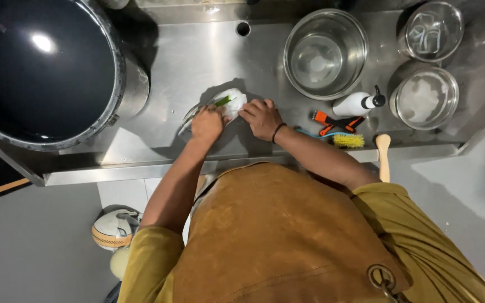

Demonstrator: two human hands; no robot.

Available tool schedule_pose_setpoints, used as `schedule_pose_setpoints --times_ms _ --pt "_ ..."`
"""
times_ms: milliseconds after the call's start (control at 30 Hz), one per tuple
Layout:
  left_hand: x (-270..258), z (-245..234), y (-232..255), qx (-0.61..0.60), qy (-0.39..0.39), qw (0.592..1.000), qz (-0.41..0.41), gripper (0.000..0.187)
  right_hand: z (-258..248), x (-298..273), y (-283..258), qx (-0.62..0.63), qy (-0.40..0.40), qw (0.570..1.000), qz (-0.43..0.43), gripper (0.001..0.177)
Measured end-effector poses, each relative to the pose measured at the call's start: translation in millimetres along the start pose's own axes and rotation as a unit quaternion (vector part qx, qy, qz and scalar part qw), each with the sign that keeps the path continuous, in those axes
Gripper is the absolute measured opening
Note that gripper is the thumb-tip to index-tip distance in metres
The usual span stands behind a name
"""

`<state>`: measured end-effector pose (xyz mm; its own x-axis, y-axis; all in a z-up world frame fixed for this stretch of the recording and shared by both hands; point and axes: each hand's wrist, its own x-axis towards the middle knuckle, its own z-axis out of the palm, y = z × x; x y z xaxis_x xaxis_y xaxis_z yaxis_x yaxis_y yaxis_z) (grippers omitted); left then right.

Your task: Cleaning a white sneaker using a brush, soap, and water at a sink.

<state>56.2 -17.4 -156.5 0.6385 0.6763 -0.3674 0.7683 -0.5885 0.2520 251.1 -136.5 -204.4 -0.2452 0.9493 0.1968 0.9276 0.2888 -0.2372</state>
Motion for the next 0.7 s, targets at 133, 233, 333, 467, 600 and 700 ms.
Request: schedule_pose_setpoints --times_ms 133,233,333,467,600,700 --pt "9 13 -2 0.001 -0.022 1.000 -0.022 0.025 8 0 3 0.034 0.000 0.999 0.013 0.035" --pt "-2 -31 21 0.036 -0.082 0.995 -0.040 0.039 9 -1 4 0.094 -0.008 0.993 0.069 0.040" --pt "8 -40 38 0.030 -0.115 0.989 -0.086 0.039 2 12 8 0.150 0.077 0.982 0.089 0.027" --pt "15 -19 23 -0.131 -0.158 0.977 -0.056 0.040 0 35 9 0.114 0.104 0.982 0.106 0.018" --pt "28 27 14 -0.084 -0.116 0.990 -0.012 0.035 27 43 15 0.310 0.057 0.888 0.334 0.029" --pt "20 39 18 -0.057 -0.008 0.998 0.039 0.039 33 43 12 0.401 0.053 0.799 0.446 0.031"
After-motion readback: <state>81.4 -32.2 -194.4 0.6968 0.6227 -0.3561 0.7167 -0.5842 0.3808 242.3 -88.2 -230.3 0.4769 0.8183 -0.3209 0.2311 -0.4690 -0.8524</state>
